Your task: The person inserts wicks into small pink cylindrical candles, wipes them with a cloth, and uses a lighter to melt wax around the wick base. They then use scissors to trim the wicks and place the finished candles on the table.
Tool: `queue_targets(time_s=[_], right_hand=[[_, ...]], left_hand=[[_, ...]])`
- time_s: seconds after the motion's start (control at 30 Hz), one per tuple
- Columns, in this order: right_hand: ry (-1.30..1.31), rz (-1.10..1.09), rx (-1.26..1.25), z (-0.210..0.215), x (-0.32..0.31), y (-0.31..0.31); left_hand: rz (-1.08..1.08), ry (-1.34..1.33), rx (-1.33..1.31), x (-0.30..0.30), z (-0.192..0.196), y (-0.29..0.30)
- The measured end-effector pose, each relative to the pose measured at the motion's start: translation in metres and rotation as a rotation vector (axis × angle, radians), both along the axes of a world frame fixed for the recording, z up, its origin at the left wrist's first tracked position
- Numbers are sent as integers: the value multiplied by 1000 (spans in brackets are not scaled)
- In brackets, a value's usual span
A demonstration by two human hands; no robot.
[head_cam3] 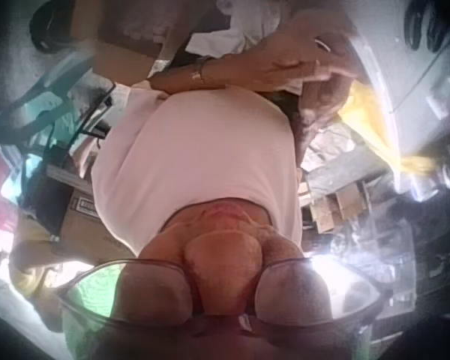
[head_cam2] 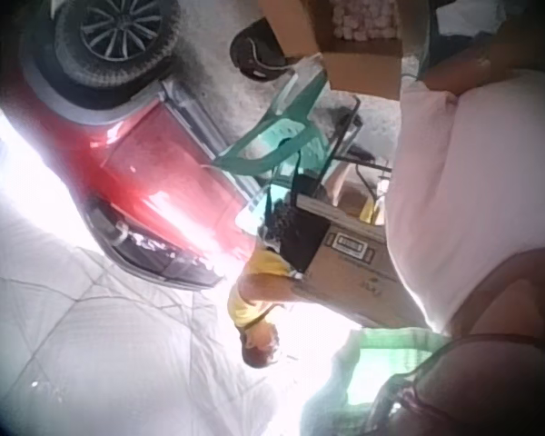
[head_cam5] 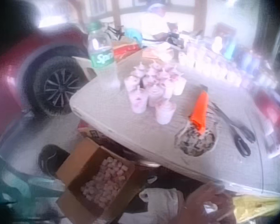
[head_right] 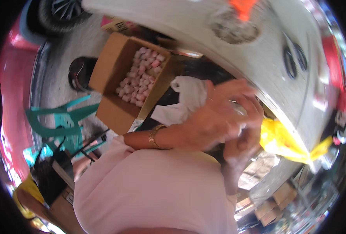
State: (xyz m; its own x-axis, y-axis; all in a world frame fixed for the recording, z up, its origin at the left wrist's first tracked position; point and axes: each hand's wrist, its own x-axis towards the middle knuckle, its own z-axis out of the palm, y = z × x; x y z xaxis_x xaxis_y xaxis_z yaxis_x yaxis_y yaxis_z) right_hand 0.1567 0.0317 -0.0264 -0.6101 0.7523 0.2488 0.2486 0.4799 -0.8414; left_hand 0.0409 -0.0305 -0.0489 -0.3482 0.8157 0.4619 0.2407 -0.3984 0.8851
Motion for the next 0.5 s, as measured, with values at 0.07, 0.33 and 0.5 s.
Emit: queue_targets(time_s=[0.07,0.33,0.5], right_hand=[[33,-38,-89,3,2,-11],[-86,-74,-281,9,46,12],[473,-395,-345,89,148,74]], left_hand=[[84,211,20,0,11,-5],[-174,46,136,-91,-33,-13],[172,-346,-552,-166,-168,-59]])
